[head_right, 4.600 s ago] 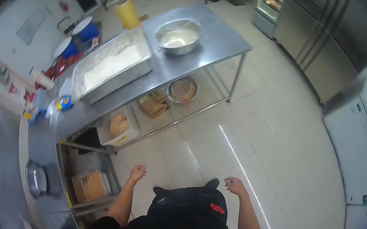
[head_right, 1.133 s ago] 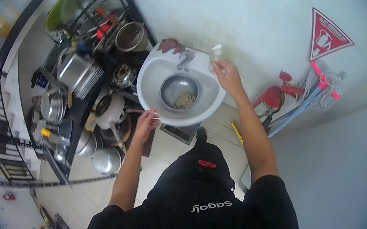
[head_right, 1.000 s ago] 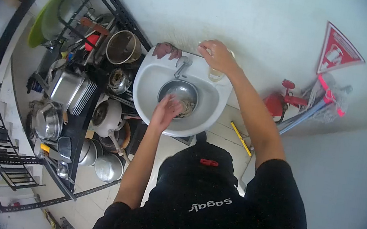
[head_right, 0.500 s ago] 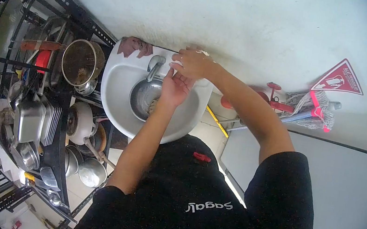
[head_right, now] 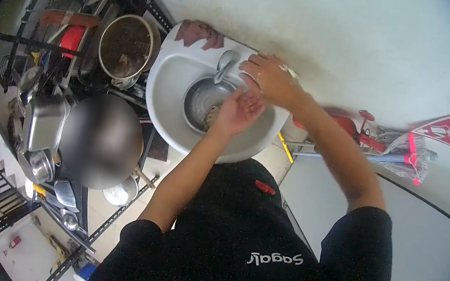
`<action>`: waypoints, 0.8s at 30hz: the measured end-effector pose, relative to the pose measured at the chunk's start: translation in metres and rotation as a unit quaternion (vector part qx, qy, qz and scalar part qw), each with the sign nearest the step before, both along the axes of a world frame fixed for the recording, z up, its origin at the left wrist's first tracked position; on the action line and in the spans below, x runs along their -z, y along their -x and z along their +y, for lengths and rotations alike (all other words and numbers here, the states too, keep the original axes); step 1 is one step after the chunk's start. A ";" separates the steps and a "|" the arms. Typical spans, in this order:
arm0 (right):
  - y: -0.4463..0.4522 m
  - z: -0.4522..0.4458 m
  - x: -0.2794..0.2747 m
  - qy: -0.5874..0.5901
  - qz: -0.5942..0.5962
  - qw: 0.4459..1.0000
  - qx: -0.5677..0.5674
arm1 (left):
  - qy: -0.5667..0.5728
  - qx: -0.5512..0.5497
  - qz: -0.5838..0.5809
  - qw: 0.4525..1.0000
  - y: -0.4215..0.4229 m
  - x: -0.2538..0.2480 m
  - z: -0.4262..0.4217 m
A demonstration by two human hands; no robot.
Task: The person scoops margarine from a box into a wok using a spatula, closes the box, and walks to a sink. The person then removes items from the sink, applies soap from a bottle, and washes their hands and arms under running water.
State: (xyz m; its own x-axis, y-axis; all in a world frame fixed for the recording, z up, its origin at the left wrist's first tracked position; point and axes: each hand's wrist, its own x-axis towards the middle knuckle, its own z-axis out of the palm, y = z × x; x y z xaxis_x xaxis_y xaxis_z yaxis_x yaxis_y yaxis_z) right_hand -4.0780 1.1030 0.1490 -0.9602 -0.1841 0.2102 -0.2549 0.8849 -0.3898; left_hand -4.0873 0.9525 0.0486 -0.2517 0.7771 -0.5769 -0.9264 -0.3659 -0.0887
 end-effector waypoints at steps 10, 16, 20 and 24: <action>-0.053 -0.078 0.281 0.313 -0.286 0.807 0.411 | 0.096 -0.225 -0.021 0.969 0.019 0.072 -0.221; -0.035 -0.105 0.274 0.483 -0.408 0.675 0.381 | 0.098 -0.235 -0.016 0.967 0.035 0.063 -0.242; -0.037 -0.123 0.252 0.551 -0.427 0.593 0.403 | 0.156 -0.217 -0.038 0.963 0.035 0.054 -0.231; -0.030 -0.152 0.207 0.571 -0.361 0.621 0.398 | 0.208 -0.208 -0.026 0.955 0.013 0.048 -0.234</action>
State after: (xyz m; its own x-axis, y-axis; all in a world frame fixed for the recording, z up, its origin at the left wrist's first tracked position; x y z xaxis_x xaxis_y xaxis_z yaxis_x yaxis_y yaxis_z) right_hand -4.0482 0.9514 -0.0582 -0.5717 0.2815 -0.7707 0.6920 -0.3392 -0.6373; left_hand -4.1001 0.7187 0.0006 -0.4514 0.3173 -0.8340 -0.6912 -0.7155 0.1019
